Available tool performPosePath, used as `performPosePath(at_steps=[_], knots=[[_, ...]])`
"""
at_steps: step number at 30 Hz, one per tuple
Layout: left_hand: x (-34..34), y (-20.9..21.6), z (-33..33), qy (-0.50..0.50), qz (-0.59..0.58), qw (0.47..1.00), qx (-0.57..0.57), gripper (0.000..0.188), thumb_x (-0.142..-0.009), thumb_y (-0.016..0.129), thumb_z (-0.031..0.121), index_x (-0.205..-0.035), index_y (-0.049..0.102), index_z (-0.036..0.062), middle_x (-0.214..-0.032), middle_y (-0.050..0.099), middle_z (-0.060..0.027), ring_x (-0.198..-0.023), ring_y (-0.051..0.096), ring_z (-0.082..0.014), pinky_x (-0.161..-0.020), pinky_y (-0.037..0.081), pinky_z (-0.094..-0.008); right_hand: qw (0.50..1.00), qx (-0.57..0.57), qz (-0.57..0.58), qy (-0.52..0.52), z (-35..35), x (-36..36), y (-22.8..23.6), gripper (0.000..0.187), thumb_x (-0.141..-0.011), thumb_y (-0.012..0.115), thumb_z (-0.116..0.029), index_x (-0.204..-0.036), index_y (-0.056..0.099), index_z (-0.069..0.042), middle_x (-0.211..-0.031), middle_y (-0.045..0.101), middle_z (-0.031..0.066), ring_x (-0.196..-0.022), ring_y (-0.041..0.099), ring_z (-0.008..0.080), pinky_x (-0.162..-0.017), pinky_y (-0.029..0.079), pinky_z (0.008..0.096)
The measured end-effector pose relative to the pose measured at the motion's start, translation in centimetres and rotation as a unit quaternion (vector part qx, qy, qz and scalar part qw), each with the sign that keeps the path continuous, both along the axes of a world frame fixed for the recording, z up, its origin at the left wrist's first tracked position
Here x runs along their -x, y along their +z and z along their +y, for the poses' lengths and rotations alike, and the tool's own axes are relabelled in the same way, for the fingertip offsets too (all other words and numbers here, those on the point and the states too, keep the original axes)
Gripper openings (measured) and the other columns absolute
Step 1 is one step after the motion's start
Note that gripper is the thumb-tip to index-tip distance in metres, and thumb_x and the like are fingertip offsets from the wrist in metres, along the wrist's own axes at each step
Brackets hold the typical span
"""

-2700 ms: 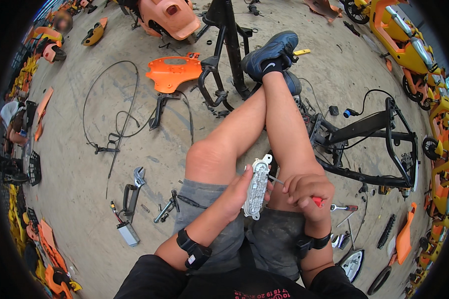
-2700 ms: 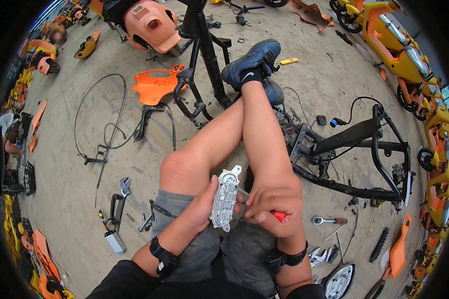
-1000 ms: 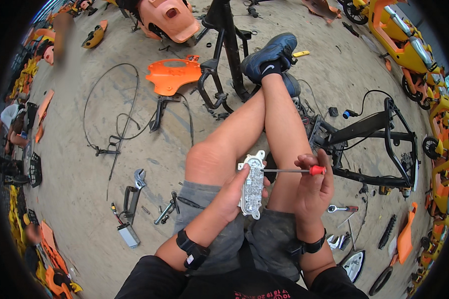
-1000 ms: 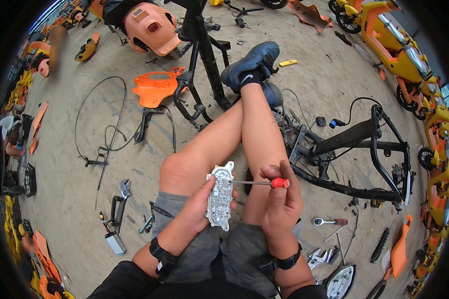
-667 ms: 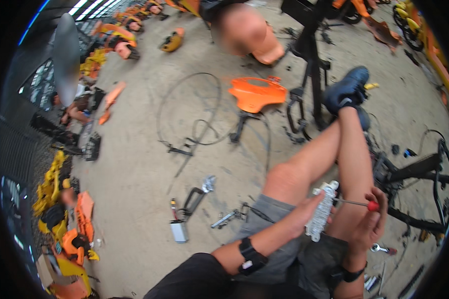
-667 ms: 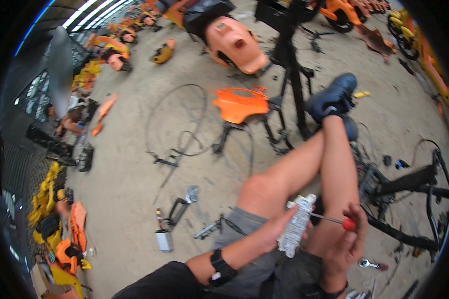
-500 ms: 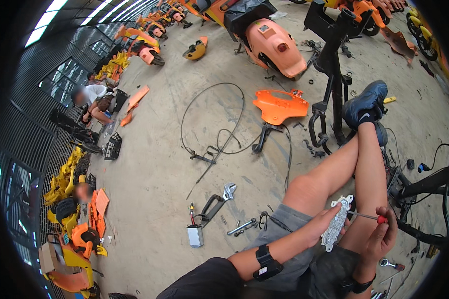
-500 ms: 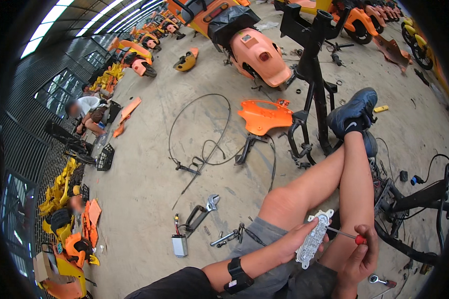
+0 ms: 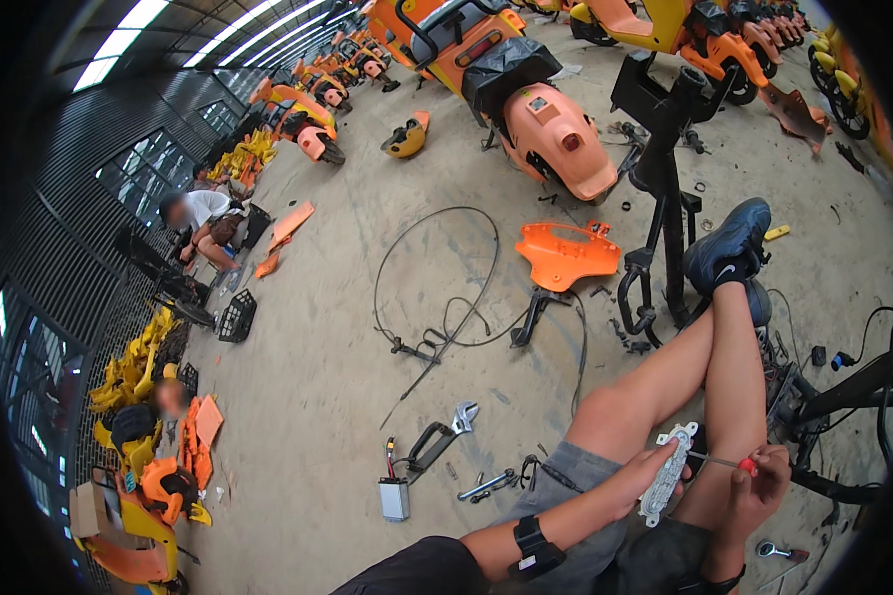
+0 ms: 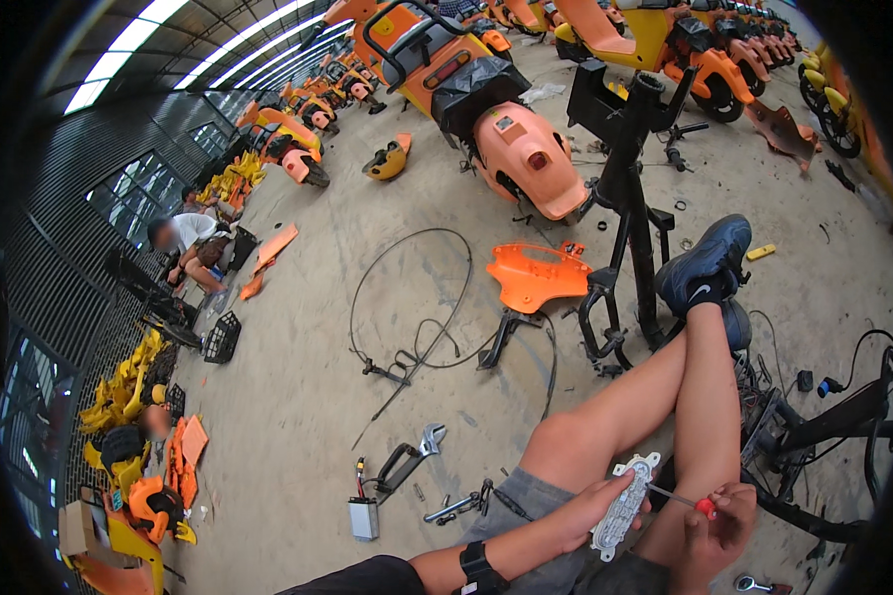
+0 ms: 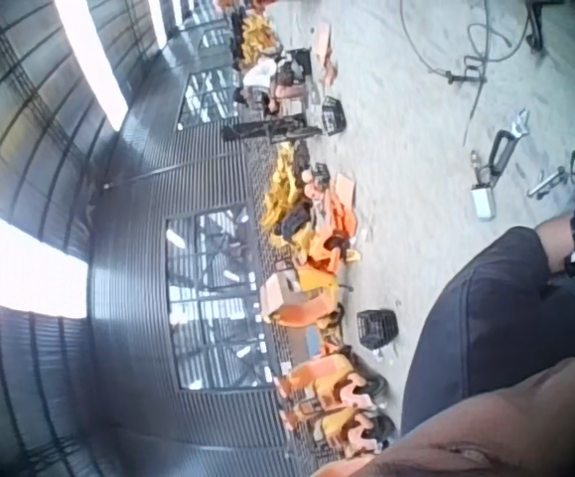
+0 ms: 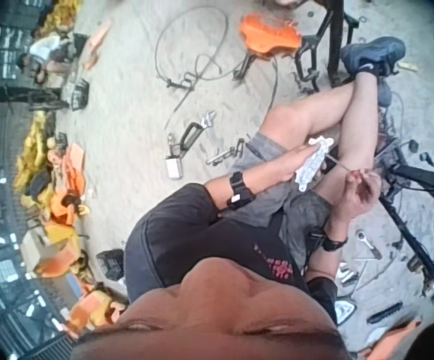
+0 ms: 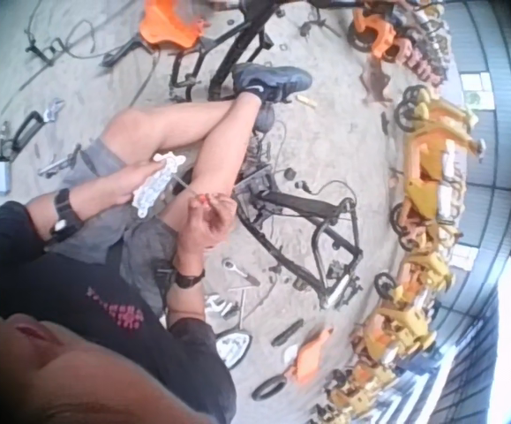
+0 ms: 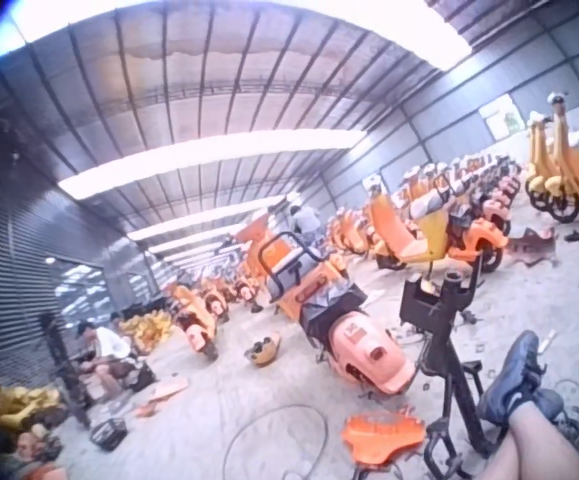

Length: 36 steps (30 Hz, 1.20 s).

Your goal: The person unscrews and removes a plastic cover from an electronic circuit board, then fits and secures a black casing onto the board.

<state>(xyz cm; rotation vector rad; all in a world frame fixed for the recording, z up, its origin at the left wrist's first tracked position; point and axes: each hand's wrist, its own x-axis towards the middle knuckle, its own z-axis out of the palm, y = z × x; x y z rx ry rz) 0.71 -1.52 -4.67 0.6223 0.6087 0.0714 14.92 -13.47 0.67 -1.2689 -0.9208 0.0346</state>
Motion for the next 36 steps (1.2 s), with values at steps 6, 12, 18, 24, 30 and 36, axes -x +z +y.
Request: performPosePath(at_steps=[6, 12, 18, 24, 30, 36], knots=[[0.3, 1.5, 0.0, 0.015, -0.004, 1.000, 0.003, 0.046, -0.104, 0.038, 0.045, -0.132, 0.051, 0.0109, -0.093, 0.065, -0.0041, -0.074, 0.064, -0.0134, -0.061, 0.052, -0.0265, 0.989, 0.122, -0.072, -0.052, -0.3, 0.6, 1.1, 0.037, -0.100, 0.051, -0.014, -0.133, 0.053, 0.002, -0.119, 0.055, 0.0141, -0.101, 0.053, 0.0196, -0.089, 0.042, 0.0310], [0.3, 0.9, 0.1, 0.032, -0.007, 0.999, 0.030, 0.044, -0.104, 0.040, 0.045, -0.128, 0.053, 0.0106, -0.094, 0.067, -0.0061, -0.075, 0.065, -0.0163, -0.065, 0.053, -0.0295, 0.996, 0.088, 0.002, -0.013, -0.1, 1.0, 0.6, 0.033, -0.096, 0.054, -0.012, -0.125, 0.059, 0.003, -0.112, 0.063, 0.0180, -0.104, 0.059, 0.0255, -0.090, 0.047, 0.0353], [0.7, 1.4, 0.3, 0.059, 0.000, 0.997, 0.057, 0.042, -0.103, 0.042, 0.042, -0.125, 0.054, 0.0082, -0.094, 0.067, -0.0077, -0.075, 0.067, -0.0178, -0.065, 0.055, -0.0302, 0.992, 0.122, -0.010, -0.018, 0.9, 1.1, 3.4, 0.020, -0.088, 0.067, -0.004, -0.107, 0.068, 0.001, -0.097, 0.068, 0.0125, -0.090, 0.059, 0.0199, -0.079, 0.048, 0.0289], [0.8, 2.5, 0.5, 0.094, 0.019, 0.994, 0.053, 0.036, -0.103, 0.045, 0.040, -0.109, 0.058, 0.0062, -0.089, 0.066, -0.0054, -0.072, 0.065, -0.0138, -0.060, 0.052, -0.0262, 0.990, 0.135, 0.006, -0.042, 1.1, 1.3, 3.6, 0.025, -0.077, 0.075, 0.004, -0.099, 0.065, -0.001, -0.093, 0.065, 0.0087, -0.084, 0.056, 0.0163, -0.078, 0.046, 0.0277], [0.8, 3.0, 0.0, 0.074, 0.029, 0.997, -0.018, 0.038, -0.102, 0.049, 0.040, -0.104, 0.061, 0.0041, -0.088, 0.065, -0.0032, -0.074, 0.063, -0.0112, -0.062, 0.050, -0.0254, 0.996, 0.050, 0.060, -0.053, 0.9, 1.7, 2.1, 0.036, -0.073, 0.080, 0.000, -0.098, 0.054, -0.003, -0.090, 0.046, 0.0061, -0.082, 0.047, 0.0145, -0.075, 0.043, 0.0258], [0.9, 2.2, 0.2, 0.011, 0.032, 0.999, -0.033, 0.042, -0.103, 0.046, 0.038, -0.129, 0.054, 0.0060, -0.097, 0.067, -0.0059, -0.078, 0.065, -0.0137, -0.065, 0.054, -0.0272, 0.995, 0.018, 0.031, -0.092, 1.4, 2.2, 2.7, 0.030, -0.086, 0.074, -0.017, -0.102, 0.053, -0.003, -0.094, 0.047, 0.0055, -0.082, 0.047, 0.0146, -0.078, 0.041, 0.0268]])
